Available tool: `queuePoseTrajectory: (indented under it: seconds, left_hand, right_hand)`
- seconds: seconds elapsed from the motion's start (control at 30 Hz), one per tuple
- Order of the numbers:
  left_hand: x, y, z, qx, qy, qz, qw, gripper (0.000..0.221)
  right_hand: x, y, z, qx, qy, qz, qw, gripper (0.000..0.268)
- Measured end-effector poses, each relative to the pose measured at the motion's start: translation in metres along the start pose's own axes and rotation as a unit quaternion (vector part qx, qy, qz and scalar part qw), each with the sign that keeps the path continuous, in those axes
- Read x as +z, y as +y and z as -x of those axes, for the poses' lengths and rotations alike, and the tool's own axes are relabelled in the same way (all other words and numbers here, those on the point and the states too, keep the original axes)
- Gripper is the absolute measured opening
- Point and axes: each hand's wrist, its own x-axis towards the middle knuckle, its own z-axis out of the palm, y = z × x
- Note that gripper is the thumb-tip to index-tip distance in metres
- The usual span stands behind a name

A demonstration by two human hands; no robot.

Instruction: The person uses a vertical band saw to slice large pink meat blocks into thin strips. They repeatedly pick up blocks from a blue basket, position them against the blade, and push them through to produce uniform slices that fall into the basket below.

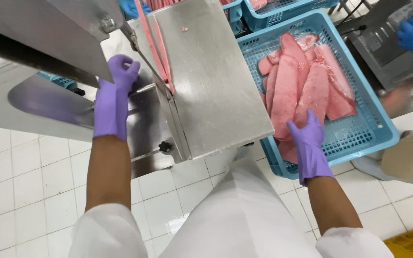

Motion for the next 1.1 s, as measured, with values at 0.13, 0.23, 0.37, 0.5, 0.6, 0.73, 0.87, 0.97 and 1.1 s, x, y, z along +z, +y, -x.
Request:
queuePoseTrajectory:
  seconds: [0.13, 0.23, 0.37, 0.5, 0.6, 0.73, 0.87, 0.97, 1.1]
  left_hand:
    - [-0.069, 0.047, 0.084, 0.003, -0.014, -0.113, 0.993, 0.029]
    - [-0.085, 0.064, 0.123, 0.17, 0.083, -0.043, 0.981, 0.03]
    - [-0.106, 0.109, 0.184, 0.087, 0.119, 0.088, 0.985, 0.035]
    - [-0.113, 0.106, 0.219, 0.072, 0.148, 0.085, 0.983, 0.033]
    - [-0.117, 0.107, 0.247, -0.011, 0.142, 0.103, 0.984, 0.032]
    - [-0.112, 0.103, 0.254, 0.021, 0.152, 0.168, 0.974, 0.029]
    - [-0.116, 0.099, 0.254, 0.013, 0.157, 0.214, 0.964, 0.026]
    - [-0.116, 0.095, 0.256, 0.026, 0.144, 0.242, 0.959, 0.024]
    - [-0.112, 0.094, 0.253, 0.005, 0.134, 0.269, 0.954, 0.023]
  right_hand:
    - [0.024, -0.022, -0.004, 0.052, -0.1, 0.176, 0.978, 0.092]
    - [0.051, -0.048, -0.027, 0.098, -0.138, 0.206, 0.964, 0.105]
    - [0.043, -0.077, -0.043, 0.174, -0.173, 0.219, 0.944, 0.122]
    - [0.029, -0.093, -0.054, 0.232, -0.177, 0.219, 0.931, 0.124]
    - [0.047, -0.07, -0.053, 0.178, -0.116, 0.231, 0.95, 0.081]
    - [0.075, -0.043, -0.05, 0.166, -0.11, 0.091, 0.976, 0.05]
    - [0.007, -0.101, -0.024, 0.109, -0.183, -0.114, 0.97, 0.06]
    - [0.066, -0.03, -0.041, 0.082, -0.193, -0.133, 0.969, 0.066]
    - [0.033, 0.022, -0.041, 0.04, -0.073, -0.165, 0.983, 0.03]
